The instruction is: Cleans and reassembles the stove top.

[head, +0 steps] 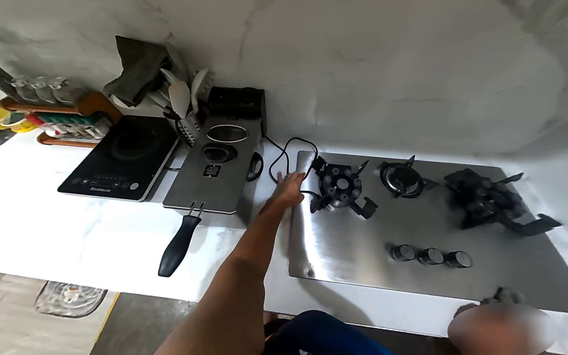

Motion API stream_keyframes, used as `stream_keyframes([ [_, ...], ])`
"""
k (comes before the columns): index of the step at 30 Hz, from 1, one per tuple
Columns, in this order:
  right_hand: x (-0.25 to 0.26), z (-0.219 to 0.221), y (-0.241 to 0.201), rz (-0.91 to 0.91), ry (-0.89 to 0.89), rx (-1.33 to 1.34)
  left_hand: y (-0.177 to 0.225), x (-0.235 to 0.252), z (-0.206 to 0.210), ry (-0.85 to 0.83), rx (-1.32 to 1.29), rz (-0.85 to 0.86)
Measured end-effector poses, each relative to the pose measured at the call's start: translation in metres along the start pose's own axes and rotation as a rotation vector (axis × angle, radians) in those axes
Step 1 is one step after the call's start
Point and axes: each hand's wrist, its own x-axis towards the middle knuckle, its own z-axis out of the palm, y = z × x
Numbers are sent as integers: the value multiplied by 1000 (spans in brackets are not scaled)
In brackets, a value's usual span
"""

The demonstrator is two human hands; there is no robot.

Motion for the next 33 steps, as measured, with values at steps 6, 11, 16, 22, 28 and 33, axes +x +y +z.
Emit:
stream_keyframes([
  [6, 0, 3, 3, -36, 14, -31, -17, 3, -10, 48, 76, 117],
  [11, -3, -1, 0, -49, 39, -3, -20, -32, -1, 296, 37, 220],
  [16, -1, 2, 1, -40, 24, -8, -22, -57, 2, 626, -217, 60],
  [22, 1, 3, 5, -61, 18, -18, 0, -43, -5, 493, -147, -513],
  [28, 5, 6, 6, -62, 21, -19, 40, -9, -44, 50, 18, -627],
  [33, 3, 6, 6, -69, 50, 14, 91, -22, -108, -31, -139, -759],
])
